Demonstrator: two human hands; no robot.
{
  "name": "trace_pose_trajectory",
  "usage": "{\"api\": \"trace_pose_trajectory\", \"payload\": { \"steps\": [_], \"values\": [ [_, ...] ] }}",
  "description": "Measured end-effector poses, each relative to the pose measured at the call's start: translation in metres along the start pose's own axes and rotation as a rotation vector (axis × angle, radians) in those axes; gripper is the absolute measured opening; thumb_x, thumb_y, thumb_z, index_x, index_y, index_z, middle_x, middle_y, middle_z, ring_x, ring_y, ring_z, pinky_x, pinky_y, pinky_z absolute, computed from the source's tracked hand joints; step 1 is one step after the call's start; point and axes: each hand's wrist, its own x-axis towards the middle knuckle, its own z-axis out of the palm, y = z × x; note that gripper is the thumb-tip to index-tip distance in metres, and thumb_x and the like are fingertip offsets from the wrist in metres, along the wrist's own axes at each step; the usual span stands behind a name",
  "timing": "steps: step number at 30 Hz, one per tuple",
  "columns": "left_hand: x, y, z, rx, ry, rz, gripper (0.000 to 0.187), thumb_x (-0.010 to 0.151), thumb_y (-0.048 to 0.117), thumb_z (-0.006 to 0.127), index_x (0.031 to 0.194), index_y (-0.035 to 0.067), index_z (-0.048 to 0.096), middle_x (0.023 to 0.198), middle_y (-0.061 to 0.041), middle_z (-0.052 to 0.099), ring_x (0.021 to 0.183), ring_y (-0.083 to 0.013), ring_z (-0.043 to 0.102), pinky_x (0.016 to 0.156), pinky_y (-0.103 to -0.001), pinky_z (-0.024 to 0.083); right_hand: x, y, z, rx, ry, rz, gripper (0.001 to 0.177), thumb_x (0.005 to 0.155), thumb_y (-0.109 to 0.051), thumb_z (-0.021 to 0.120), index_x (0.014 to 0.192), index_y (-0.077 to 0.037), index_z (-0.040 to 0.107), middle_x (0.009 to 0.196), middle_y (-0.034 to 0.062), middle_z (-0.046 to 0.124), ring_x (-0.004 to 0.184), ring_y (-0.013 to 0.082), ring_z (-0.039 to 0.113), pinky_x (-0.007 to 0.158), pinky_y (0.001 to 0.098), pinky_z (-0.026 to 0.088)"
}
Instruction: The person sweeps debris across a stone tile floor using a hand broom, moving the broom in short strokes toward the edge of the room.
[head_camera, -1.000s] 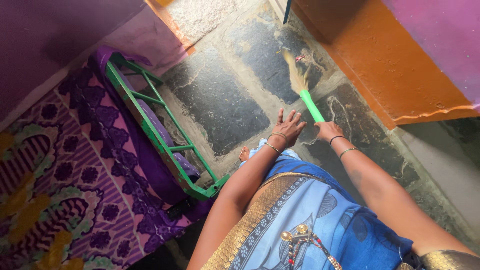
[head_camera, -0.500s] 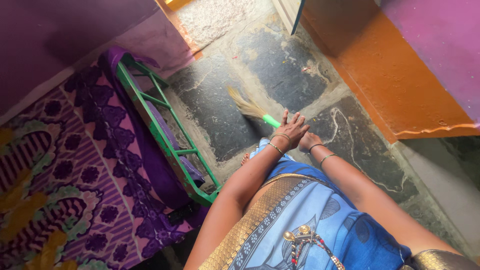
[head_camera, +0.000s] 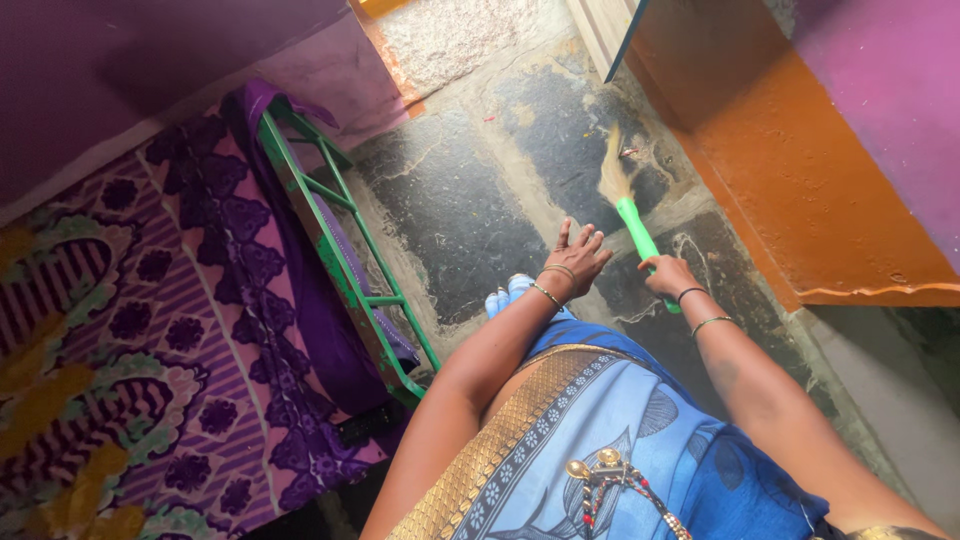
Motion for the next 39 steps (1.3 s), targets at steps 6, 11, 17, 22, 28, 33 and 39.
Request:
{"api": "trace_pose_trajectory", "payload": {
  "steps": [6, 11, 17, 22, 28, 33, 39],
  "values": [
    [0.002, -0.003, -0.002, 0.001, -0.053, 0.039, 0.056, 0.087, 0.014, 0.064, 0.141, 0.024, 0.054, 0.156, -0.012, 0.042, 0.153, -0.0318, 0.028, 0.121, -0.072, 0.002, 0.003, -0.030, 0.022, -0.046, 0.027, -0.219, 0.049, 0.075, -0.011, 0.070, 0.121, -0.025, 0.076, 0.114, 0.0192, 0.075, 0.111, 0.0359, 0.071, 0.102, 0.0443, 0.055],
    [0.000, -0.006, -0.003, 0.023, -0.049, 0.048, 0.058, 0.085, 0.014, 0.065, 0.141, 0.024, 0.054, 0.158, -0.011, 0.040, 0.154, -0.0304, 0.027, 0.121, -0.070, 0.000, 0.014, -0.076, 0.050, -0.196, -0.079, -0.110, 0.040, 0.085, -0.024, 0.075, 0.121, -0.008, 0.072, 0.122, 0.0229, 0.071, 0.118, 0.0388, 0.068, 0.100, 0.0469, 0.055],
    [-0.007, -0.021, 0.000, 0.013, -0.059, 0.038, 0.057, 0.088, 0.016, 0.060, 0.144, 0.025, 0.052, 0.159, -0.011, 0.037, 0.154, -0.0300, 0.024, 0.120, -0.069, -0.001, 0.019, -0.105, 0.059, -0.196, -0.120, -0.314, 0.048, 0.085, -0.024, 0.067, 0.132, -0.017, 0.064, 0.135, 0.0195, 0.061, 0.125, 0.0371, 0.059, 0.103, 0.0467, 0.050],
    [-0.023, -0.038, -0.009, -0.043, -0.070, 0.020, 0.055, 0.090, 0.019, 0.060, 0.144, 0.025, 0.052, 0.159, -0.011, 0.037, 0.154, -0.0304, 0.024, 0.120, -0.069, 0.000, 0.007, -0.099, 0.034, -0.003, -0.238, 0.223, 0.031, 0.089, -0.034, 0.075, 0.117, -0.021, 0.079, 0.121, 0.0163, 0.076, 0.114, 0.0326, 0.071, 0.102, 0.0433, 0.054],
    [-0.041, -0.056, -0.018, -0.036, -0.025, 0.019, 0.052, 0.093, 0.015, 0.057, 0.144, 0.025, 0.055, 0.159, -0.010, 0.040, 0.155, -0.0291, 0.027, 0.123, -0.069, 0.002, -0.006, -0.071, 0.020, -0.051, -0.057, 0.234, 0.046, 0.084, -0.010, 0.069, 0.119, -0.038, 0.078, 0.114, 0.0132, 0.075, 0.103, 0.0323, 0.076, 0.096, 0.0433, 0.059],
    [-0.048, -0.058, -0.024, -0.072, 0.037, 0.023, 0.055, 0.090, 0.014, 0.056, 0.143, 0.026, 0.054, 0.159, -0.011, 0.038, 0.153, -0.0297, 0.025, 0.121, -0.069, 0.001, 0.000, -0.080, 0.014, -0.007, 0.074, 0.145, 0.040, 0.079, -0.011, 0.072, 0.114, -0.029, 0.081, 0.109, 0.0173, 0.077, 0.103, 0.0341, 0.074, 0.098, 0.0427, 0.057],
    [-0.047, -0.062, -0.026, -0.112, 0.052, 0.002, 0.048, 0.096, 0.011, 0.053, 0.142, 0.027, 0.056, 0.160, -0.009, 0.039, 0.156, -0.0294, 0.025, 0.124, -0.069, 0.001, 0.023, -0.111, 0.021, -0.074, 0.111, -0.075, 0.038, 0.078, -0.016, 0.074, 0.115, -0.024, 0.078, 0.108, 0.0194, 0.076, 0.103, 0.0379, 0.073, 0.096, 0.0455, 0.056]
  ]
}}
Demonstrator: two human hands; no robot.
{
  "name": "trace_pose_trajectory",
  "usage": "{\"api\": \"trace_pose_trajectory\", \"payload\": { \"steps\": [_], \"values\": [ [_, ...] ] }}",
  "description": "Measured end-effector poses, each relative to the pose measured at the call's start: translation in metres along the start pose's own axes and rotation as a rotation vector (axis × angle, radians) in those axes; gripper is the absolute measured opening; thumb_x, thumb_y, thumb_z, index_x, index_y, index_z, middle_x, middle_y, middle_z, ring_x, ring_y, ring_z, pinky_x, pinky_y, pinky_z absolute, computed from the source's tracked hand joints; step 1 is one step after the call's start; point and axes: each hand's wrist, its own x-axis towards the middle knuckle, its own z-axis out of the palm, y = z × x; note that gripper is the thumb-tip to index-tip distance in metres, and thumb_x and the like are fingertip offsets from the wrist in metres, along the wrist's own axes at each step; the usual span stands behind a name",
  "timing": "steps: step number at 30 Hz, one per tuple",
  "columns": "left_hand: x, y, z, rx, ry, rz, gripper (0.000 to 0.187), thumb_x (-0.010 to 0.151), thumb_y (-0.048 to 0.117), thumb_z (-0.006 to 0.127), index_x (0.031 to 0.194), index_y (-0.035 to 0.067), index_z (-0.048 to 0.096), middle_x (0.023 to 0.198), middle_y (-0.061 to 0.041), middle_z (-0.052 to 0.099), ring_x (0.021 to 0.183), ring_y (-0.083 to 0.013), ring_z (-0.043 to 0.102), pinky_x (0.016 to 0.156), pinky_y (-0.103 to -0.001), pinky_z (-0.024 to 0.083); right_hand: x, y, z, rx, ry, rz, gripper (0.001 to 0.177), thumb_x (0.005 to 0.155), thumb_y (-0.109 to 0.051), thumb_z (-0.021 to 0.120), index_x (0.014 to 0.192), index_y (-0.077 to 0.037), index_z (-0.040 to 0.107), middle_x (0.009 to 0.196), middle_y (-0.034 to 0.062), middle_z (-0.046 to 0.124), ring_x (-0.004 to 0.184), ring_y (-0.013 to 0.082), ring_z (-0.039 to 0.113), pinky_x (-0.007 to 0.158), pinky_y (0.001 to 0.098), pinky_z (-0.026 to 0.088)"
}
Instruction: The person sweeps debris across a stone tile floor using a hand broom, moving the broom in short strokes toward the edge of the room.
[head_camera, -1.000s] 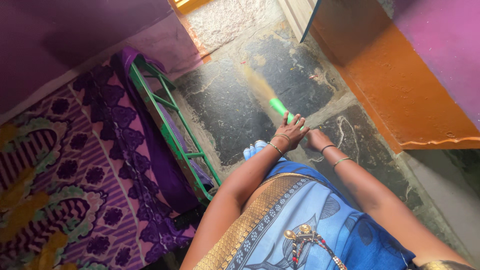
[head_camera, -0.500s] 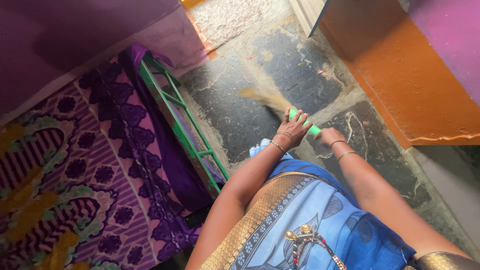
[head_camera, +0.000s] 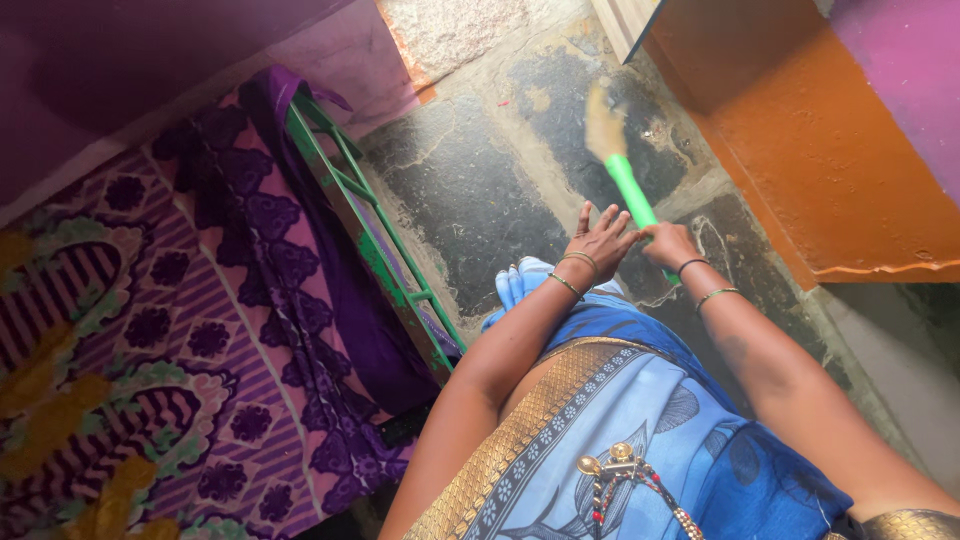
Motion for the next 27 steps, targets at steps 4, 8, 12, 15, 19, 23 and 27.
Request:
{"api": "trace_pose_trajectory", "payload": {
  "steps": [4, 8, 12, 15, 19, 23, 27],
  "values": [
    [-0.004, -0.012, -0.004, 0.013, 0.030, -0.051, 0.047, 0.098, 0.012, 0.053, 0.143, 0.025, 0.055, 0.161, -0.010, 0.039, 0.157, -0.0290, 0.025, 0.126, -0.069, 0.000, 0.014, -0.031, 0.008, -0.200, -0.066, -0.147, 0.035, 0.078, -0.020, 0.077, 0.112, -0.012, 0.077, 0.113, 0.0205, 0.075, 0.108, 0.0400, 0.071, 0.092, 0.0492, 0.059],
    [-0.008, -0.030, -0.008, 0.026, 0.036, -0.100, 0.056, 0.089, 0.010, 0.057, 0.143, 0.025, 0.053, 0.162, -0.011, 0.036, 0.155, -0.0311, 0.022, 0.120, -0.068, -0.003, 0.029, -0.079, 0.017, -0.127, -0.189, -0.085, 0.040, 0.085, -0.024, 0.072, 0.122, -0.011, 0.074, 0.124, 0.0228, 0.071, 0.116, 0.0403, 0.068, 0.097, 0.0497, 0.056],
    [-0.005, -0.043, -0.003, -0.006, 0.013, -0.149, 0.054, 0.090, 0.012, 0.059, 0.142, 0.026, 0.053, 0.163, -0.010, 0.036, 0.156, -0.0304, 0.021, 0.120, -0.068, -0.007, 0.044, -0.104, 0.027, -0.150, -0.234, -0.339, 0.056, 0.088, -0.035, 0.069, 0.140, -0.018, 0.057, 0.136, 0.0205, 0.060, 0.124, 0.0391, 0.059, 0.100, 0.0478, 0.051],
    [0.000, -0.057, -0.007, 0.028, -0.003, -0.181, 0.053, 0.090, 0.015, 0.060, 0.142, 0.026, 0.053, 0.163, -0.011, 0.035, 0.156, -0.0311, 0.021, 0.119, -0.069, -0.007, 0.064, -0.115, 0.039, -0.173, -0.176, -0.569, 0.059, 0.084, -0.029, 0.071, 0.140, -0.015, 0.056, 0.139, 0.0228, 0.056, 0.125, 0.0401, 0.056, 0.100, 0.0473, 0.047],
    [0.009, -0.073, -0.025, 0.036, -0.002, -0.206, 0.055, 0.090, 0.015, 0.060, 0.143, 0.026, 0.053, 0.163, -0.011, 0.036, 0.156, -0.0311, 0.023, 0.119, -0.069, -0.007, 0.077, -0.100, 0.029, -0.234, -0.320, -0.220, 0.056, 0.079, -0.007, 0.070, 0.134, -0.018, 0.066, 0.130, 0.0137, 0.070, 0.121, 0.0330, 0.066, 0.098, 0.0445, 0.056],
    [0.031, -0.077, -0.026, 0.008, -0.015, -0.182, 0.055, 0.088, 0.018, 0.064, 0.142, 0.024, 0.054, 0.160, -0.012, 0.039, 0.155, -0.0313, 0.025, 0.120, -0.069, -0.003, 0.074, -0.056, 0.004, -0.115, -0.304, -0.101, 0.051, 0.078, -0.003, 0.065, 0.114, -0.036, 0.080, 0.106, 0.0163, 0.078, 0.098, 0.0313, 0.076, 0.095, 0.0407, 0.059],
    [0.059, -0.087, -0.031, 0.038, -0.031, -0.117, 0.058, 0.086, 0.010, 0.062, 0.142, 0.022, 0.055, 0.158, -0.011, 0.040, 0.154, -0.0305, 0.025, 0.120, -0.070, 0.001, 0.077, -0.023, -0.026, 0.045, -0.218, 0.061, 0.048, 0.078, -0.006, 0.069, 0.115, -0.034, 0.081, 0.100, 0.0146, 0.078, 0.089, 0.0279, 0.076, 0.087, 0.0385, 0.059]
  ]
}}
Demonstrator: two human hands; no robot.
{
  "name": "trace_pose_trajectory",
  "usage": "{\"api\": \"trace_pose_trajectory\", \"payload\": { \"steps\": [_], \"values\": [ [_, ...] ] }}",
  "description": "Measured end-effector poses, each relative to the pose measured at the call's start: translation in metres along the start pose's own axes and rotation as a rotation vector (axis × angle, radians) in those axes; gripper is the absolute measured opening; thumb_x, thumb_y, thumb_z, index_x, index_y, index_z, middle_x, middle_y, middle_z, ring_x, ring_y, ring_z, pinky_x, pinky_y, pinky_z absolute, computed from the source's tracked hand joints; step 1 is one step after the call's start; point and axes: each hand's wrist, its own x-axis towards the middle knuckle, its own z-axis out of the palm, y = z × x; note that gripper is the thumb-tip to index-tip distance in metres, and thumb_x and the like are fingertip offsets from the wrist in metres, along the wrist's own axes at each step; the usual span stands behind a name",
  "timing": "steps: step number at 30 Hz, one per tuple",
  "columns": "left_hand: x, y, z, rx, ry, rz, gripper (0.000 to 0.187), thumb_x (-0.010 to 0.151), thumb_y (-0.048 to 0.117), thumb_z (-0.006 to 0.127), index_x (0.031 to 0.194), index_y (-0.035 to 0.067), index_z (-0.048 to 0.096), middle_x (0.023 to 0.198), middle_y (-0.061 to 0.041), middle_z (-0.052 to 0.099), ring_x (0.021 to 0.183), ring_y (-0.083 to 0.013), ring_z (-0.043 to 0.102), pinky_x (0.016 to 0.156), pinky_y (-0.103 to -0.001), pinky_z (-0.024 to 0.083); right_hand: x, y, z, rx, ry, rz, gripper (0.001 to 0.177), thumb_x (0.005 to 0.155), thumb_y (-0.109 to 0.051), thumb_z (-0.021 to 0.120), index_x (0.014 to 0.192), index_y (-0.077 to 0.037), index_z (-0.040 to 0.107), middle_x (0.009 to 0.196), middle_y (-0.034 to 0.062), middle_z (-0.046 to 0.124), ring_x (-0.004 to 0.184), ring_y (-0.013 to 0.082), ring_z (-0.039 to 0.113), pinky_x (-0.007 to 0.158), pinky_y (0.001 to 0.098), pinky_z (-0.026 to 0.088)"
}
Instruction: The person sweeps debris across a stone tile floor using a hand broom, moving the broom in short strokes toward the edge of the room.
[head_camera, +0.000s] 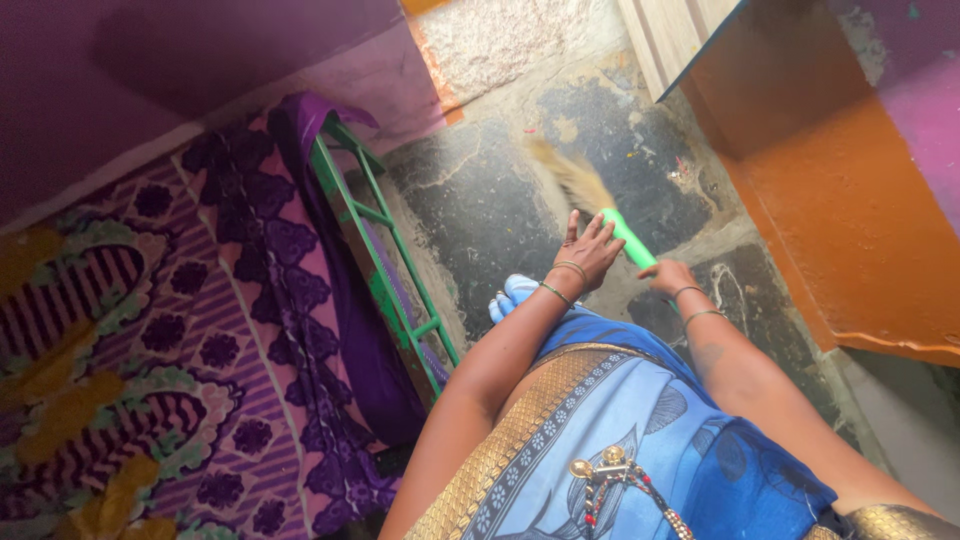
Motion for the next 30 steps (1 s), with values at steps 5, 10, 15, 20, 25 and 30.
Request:
{"api": "trace_pose_trajectory", "payload": {
  "steps": [5, 10, 15, 20, 25, 30],
  "values": [
    [0.034, -0.006, -0.012, -0.014, -0.015, -0.001, 0.057, 0.087, 0.007, 0.059, 0.141, 0.023, 0.055, 0.160, -0.010, 0.037, 0.155, -0.0300, 0.023, 0.122, -0.068, 0.001, 0.011, 0.017, -0.029, 0.255, 0.024, 0.171, 0.044, 0.082, -0.004, 0.068, 0.119, -0.025, 0.079, 0.085, 0.0145, 0.078, 0.069, 0.0229, 0.076, 0.072, 0.0368, 0.062],
    [0.061, -0.012, -0.019, 0.013, 0.007, 0.015, 0.056, 0.089, 0.006, 0.059, 0.141, 0.024, 0.056, 0.161, -0.010, 0.037, 0.155, -0.0297, 0.024, 0.122, -0.068, 0.002, 0.037, 0.008, -0.041, 0.391, 0.070, 0.110, 0.040, 0.080, -0.009, 0.074, 0.116, -0.027, 0.080, 0.082, 0.0106, 0.077, 0.067, 0.0175, 0.073, 0.070, 0.0343, 0.060],
    [0.084, -0.020, -0.022, -0.043, -0.009, 0.010, 0.054, 0.089, 0.009, 0.060, 0.141, 0.023, 0.056, 0.162, -0.010, 0.036, 0.156, -0.0295, 0.024, 0.123, -0.068, 0.001, 0.070, -0.007, -0.046, 0.237, 0.098, -0.189, 0.044, 0.072, -0.015, 0.079, 0.115, -0.024, 0.079, 0.096, 0.0125, 0.076, 0.075, 0.0281, 0.076, 0.077, 0.0396, 0.061],
    [0.098, -0.028, -0.011, -0.036, 0.009, 0.005, 0.057, 0.087, 0.007, 0.060, 0.142, 0.023, 0.055, 0.163, -0.011, 0.033, 0.156, -0.0301, 0.021, 0.121, -0.068, -0.001, 0.109, -0.042, -0.044, -0.138, 0.081, -0.315, 0.030, 0.081, -0.020, 0.075, 0.110, -0.009, 0.076, 0.111, 0.0215, 0.074, 0.106, 0.0392, 0.069, 0.091, 0.0478, 0.057],
    [0.103, -0.043, -0.019, -0.038, 0.011, -0.046, 0.056, 0.089, 0.007, 0.060, 0.142, 0.025, 0.056, 0.164, -0.010, 0.032, 0.156, -0.0299, 0.019, 0.122, -0.068, -0.002, 0.134, -0.080, -0.046, -0.243, -0.032, -0.373, 0.035, 0.092, -0.032, 0.065, 0.119, -0.011, 0.072, 0.123, 0.0206, 0.070, 0.117, 0.0377, 0.065, 0.096, 0.0491, 0.055],
    [0.110, -0.062, -0.030, -0.036, -0.085, -0.029, 0.063, 0.084, 0.008, 0.064, 0.144, 0.026, 0.054, 0.164, -0.008, 0.032, 0.157, -0.0288, 0.018, 0.121, -0.067, -0.002, 0.149, -0.095, -0.051, -0.229, -0.115, -0.300, 0.041, 0.087, -0.032, 0.070, 0.125, -0.017, 0.068, 0.125, 0.0173, 0.065, 0.117, 0.0366, 0.063, 0.096, 0.0470, 0.053]
  ]
}}
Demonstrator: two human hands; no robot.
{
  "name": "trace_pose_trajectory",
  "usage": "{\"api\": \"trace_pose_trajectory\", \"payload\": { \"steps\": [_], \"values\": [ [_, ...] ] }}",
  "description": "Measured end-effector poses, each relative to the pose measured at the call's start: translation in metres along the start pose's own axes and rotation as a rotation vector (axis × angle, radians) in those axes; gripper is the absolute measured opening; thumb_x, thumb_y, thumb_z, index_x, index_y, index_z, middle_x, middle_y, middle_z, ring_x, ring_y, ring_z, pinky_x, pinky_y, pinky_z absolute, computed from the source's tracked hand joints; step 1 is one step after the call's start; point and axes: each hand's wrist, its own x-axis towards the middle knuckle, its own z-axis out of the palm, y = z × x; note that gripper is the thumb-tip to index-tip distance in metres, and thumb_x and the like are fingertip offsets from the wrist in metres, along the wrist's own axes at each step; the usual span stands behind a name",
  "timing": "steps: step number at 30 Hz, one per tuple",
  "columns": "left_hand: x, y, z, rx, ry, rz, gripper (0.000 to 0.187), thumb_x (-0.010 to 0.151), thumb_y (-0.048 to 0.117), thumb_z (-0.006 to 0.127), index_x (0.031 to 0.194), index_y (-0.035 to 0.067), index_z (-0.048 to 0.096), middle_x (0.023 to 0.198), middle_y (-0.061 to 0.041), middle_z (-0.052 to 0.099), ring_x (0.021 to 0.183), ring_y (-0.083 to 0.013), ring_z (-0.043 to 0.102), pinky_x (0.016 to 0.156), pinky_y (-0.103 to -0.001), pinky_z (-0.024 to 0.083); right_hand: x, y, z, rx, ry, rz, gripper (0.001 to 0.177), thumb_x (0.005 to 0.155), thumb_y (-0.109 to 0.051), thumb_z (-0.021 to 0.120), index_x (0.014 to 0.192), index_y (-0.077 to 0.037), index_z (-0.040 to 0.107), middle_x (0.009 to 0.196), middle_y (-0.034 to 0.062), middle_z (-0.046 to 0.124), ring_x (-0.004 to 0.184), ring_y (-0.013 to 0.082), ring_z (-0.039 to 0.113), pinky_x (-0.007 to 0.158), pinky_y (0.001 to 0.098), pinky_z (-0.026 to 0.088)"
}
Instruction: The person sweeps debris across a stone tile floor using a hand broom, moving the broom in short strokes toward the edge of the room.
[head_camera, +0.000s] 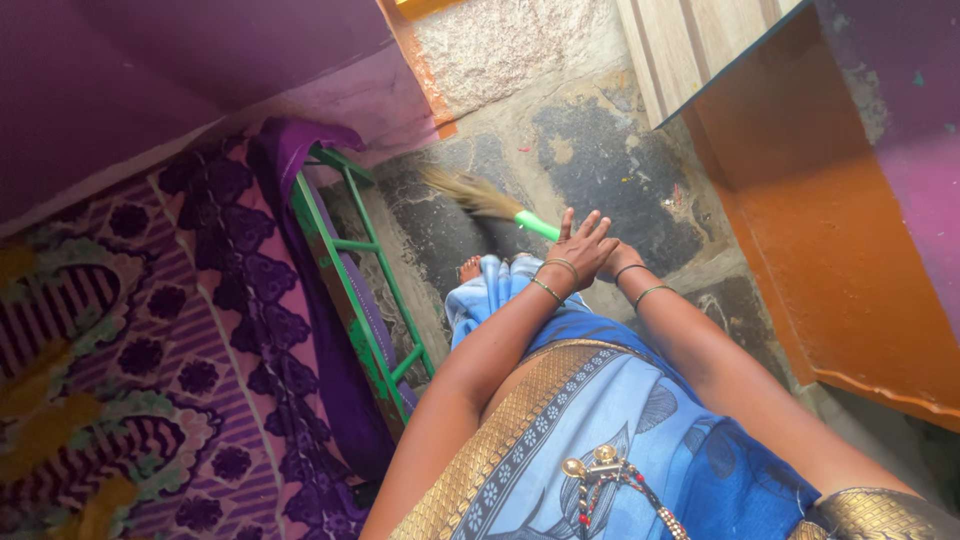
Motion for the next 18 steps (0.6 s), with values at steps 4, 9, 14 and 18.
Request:
{"api": "trace_pose_trajectory", "payload": {
  "steps": [4, 9, 14, 18],
  "values": [
    [0.008, -0.023, -0.003, 0.056, 0.039, 0.087, 0.062, 0.085, 0.010, 0.066, 0.144, 0.026, 0.054, 0.163, -0.010, 0.033, 0.156, -0.0314, 0.019, 0.121, -0.069, -0.001, -0.015, 0.011, -0.001, 0.026, 0.073, 0.162, 0.032, 0.085, -0.017, 0.070, 0.115, -0.024, 0.078, 0.118, 0.0161, 0.073, 0.112, 0.0359, 0.070, 0.097, 0.0456, 0.057],
    [0.021, -0.040, -0.016, 0.027, 0.050, 0.159, 0.061, 0.082, 0.016, 0.070, 0.140, 0.025, 0.055, 0.160, -0.011, 0.036, 0.154, -0.0304, 0.021, 0.121, -0.069, 0.004, -0.038, 0.015, -0.011, 0.243, 0.138, 0.297, 0.041, 0.081, -0.009, 0.073, 0.115, -0.031, 0.082, 0.098, 0.0150, 0.077, 0.087, 0.0305, 0.075, 0.084, 0.0419, 0.061],
    [0.024, -0.046, -0.018, 0.080, -0.026, 0.256, 0.065, 0.082, 0.013, 0.071, 0.143, 0.025, 0.052, 0.159, -0.010, 0.037, 0.155, -0.0303, 0.023, 0.122, -0.069, 0.006, -0.036, 0.010, -0.012, 0.649, 0.196, 0.488, 0.040, 0.081, -0.011, 0.077, 0.119, -0.023, 0.078, 0.079, 0.0100, 0.077, 0.062, 0.0222, 0.073, 0.068, 0.0382, 0.061],
    [0.026, -0.045, -0.030, 0.063, -0.049, 0.322, 0.064, 0.084, 0.014, 0.073, 0.143, 0.025, 0.051, 0.161, -0.011, 0.035, 0.156, -0.0303, 0.023, 0.123, -0.070, 0.005, -0.019, -0.011, -0.005, 0.555, 0.417, 0.287, 0.024, 0.077, -0.011, 0.078, 0.101, -0.010, 0.075, 0.076, 0.0101, 0.076, 0.063, 0.0206, 0.074, 0.065, 0.0355, 0.059]
  ]
}}
